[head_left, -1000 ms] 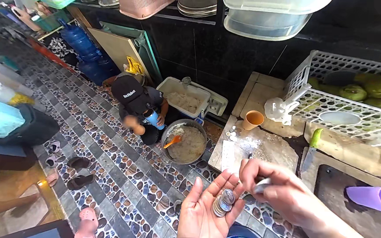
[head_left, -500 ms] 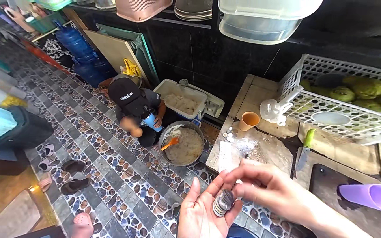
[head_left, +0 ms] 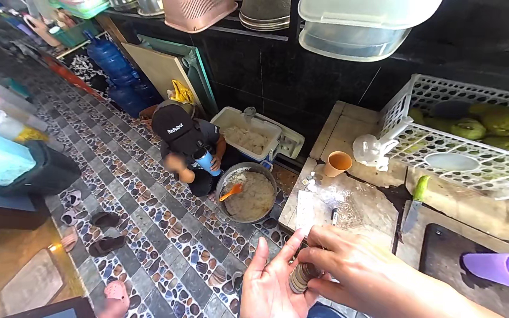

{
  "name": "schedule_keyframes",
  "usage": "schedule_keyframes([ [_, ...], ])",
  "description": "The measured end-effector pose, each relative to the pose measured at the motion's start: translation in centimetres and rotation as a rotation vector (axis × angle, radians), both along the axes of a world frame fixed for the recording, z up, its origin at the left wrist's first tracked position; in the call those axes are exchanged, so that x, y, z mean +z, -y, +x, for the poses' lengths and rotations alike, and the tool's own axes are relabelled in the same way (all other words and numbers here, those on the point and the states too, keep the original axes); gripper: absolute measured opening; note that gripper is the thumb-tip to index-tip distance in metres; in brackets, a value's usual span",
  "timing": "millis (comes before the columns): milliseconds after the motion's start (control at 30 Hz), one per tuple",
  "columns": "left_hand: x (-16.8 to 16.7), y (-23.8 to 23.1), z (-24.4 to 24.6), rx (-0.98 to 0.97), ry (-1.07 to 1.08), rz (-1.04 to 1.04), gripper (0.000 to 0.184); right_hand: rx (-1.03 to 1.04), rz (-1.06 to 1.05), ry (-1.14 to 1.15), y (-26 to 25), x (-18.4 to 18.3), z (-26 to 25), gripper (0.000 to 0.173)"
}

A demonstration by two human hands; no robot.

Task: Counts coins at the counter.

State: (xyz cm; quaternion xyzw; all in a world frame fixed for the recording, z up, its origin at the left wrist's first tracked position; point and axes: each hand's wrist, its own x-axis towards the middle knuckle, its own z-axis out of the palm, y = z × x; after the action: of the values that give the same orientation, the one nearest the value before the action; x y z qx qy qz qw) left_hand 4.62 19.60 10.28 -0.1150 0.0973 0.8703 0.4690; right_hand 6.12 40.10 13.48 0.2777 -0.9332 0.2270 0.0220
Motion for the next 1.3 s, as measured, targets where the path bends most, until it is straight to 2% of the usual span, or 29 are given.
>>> schedule_keyframes([
  [167, 0.1, 0.1, -0.3, -0.015, -0.044, 0.041, 0.086, 0.045, -0.140, -0.050, -0.2, -0.6, -0.2, 0.023],
  [367, 0.8, -0.7, -0.3, 0.007, 0.037, 0.039, 0.079, 0.090, -0.267, 0.034, 0.3, -0.6, -0.7, 0.023],
  [500, 0.8, -0.9, -0.5, -0.004, 0.107, 0.016, 0.073, 0.091, -0.281, 0.002, 0.9, -0.6, -0.9, 0.025],
  [667, 0.1, -0.8, -1.2, -0.049, 0.015, 0.093, 0.084, 0.118, -0.213, -0.074, 1.9, -1.0, -1.0, 0.024],
  [767, -0.3, -0.8, -1.2, -0.018, 0.027, 0.112, 0.082, 0.080, -0.145, -0.116, 2.0, -1.0, -1.1, 0.027],
  [900, -0.6, -0.6, -1.1, 0.009, 0.063, 0.154, 0.078, 0.058, -0.118, -0.073, 2.1, -0.8, -1.4, 0.025],
  [1033, -0.1, -0.6, -1.1, 0.008, 0.047, 0.091, 0.079, 0.081, -0.147, -0.054, 2.4, -0.7, -1.7, 0.023],
  [1100, 0.3, -0.6, -1.2, -0.009, -0.005, 0.051, 0.082, 0.112, -0.307, 0.051, 2.2, -0.5, -1.9, 0.020],
  [1133, 0.2, -0.6, -1.2, -0.009, -0.025, 0.073, 0.082, 0.129, -0.479, 0.170, 2.0, -0.5, -1.9, 0.017],
  [1233, -0.8, -0.6, -1.1, 0.033, 0.025, 0.138, 0.081, 0.014, -1.115, 0.708, 1.3, 0.3, -1.8, 0.012],
  [1300, -1.1, -0.6, -1.1, 0.047, 0.035, 0.130, 0.087, -0.094, -1.348, 1.037, 0.5, 1.4, -2.2, 0.009],
])
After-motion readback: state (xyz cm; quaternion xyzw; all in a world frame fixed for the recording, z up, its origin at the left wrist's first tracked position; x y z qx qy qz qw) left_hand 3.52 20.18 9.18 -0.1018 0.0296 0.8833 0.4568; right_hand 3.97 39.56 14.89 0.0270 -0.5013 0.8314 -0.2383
